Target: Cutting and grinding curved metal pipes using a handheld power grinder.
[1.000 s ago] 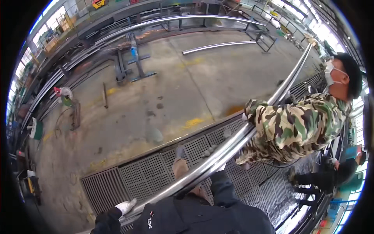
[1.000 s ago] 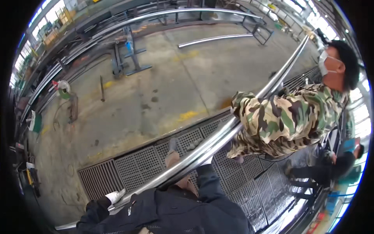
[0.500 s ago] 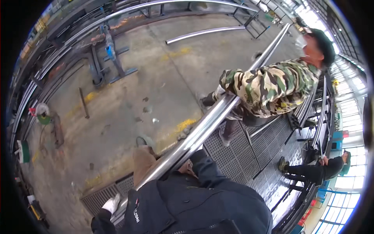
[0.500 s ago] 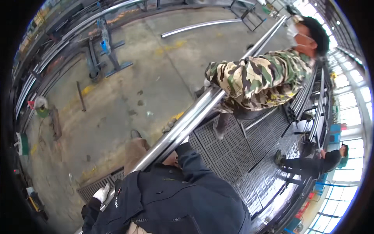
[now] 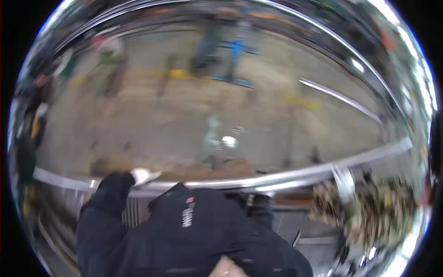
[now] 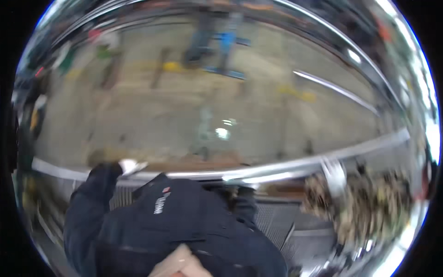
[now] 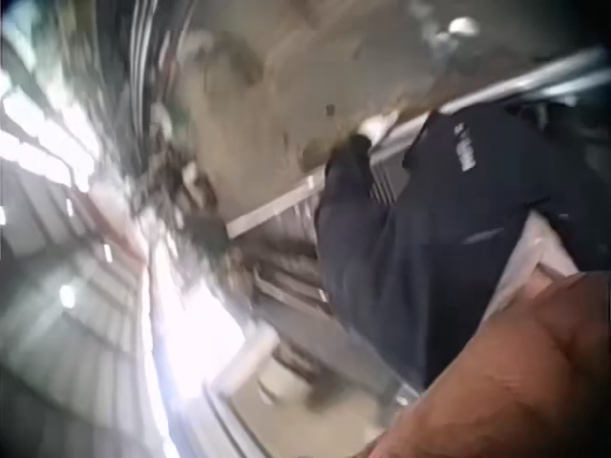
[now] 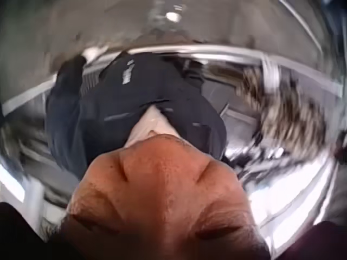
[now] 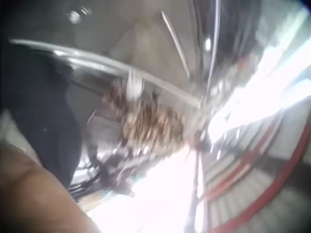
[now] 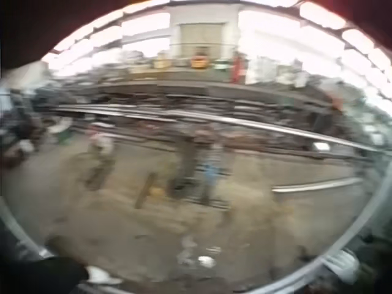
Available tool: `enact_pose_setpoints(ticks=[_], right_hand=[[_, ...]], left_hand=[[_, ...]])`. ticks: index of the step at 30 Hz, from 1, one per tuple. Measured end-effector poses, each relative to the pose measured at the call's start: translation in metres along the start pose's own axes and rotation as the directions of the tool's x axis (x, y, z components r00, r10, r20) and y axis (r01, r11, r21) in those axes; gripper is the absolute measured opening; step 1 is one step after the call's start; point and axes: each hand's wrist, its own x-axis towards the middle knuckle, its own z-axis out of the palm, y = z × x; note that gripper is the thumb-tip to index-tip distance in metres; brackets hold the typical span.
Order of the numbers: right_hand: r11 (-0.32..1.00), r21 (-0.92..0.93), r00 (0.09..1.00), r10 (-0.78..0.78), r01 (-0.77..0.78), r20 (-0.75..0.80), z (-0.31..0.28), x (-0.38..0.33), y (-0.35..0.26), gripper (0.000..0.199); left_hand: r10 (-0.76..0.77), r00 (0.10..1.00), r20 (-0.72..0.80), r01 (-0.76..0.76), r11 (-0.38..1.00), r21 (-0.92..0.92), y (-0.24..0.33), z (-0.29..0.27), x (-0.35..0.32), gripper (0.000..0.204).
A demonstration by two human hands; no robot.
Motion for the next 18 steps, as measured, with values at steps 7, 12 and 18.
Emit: enact_pose_setpoints(ticks=[7, 12, 18], right_hand=[[0.976, -0.211, 0.966, -0.012, -0.045, -0.259, -0.046, 0.053, -0.045, 0.048], [0.919, -0.384, 0.921, -0.074, -0.085, -0.382, -0.046, 0.108, -0.076, 0.049], [0.901, -0.433, 0.715, -0.314, 0.018, -0.625, -0.056, 0.182, -0.07, 0.051]], left_hand=[[0.174, 0.973, -0.154, -0.18, 0.984, -0.02, 0.036, -0.021, 0.009, 0.101], [0.234, 0.962, -0.142, -0.231, 0.972, 0.037, 0.103, -0.106, 0.029, 0.099], [0.386, 0.913, -0.129, -0.364, 0.916, 0.169, 0.099, -0.128, 0.141, 0.081]])
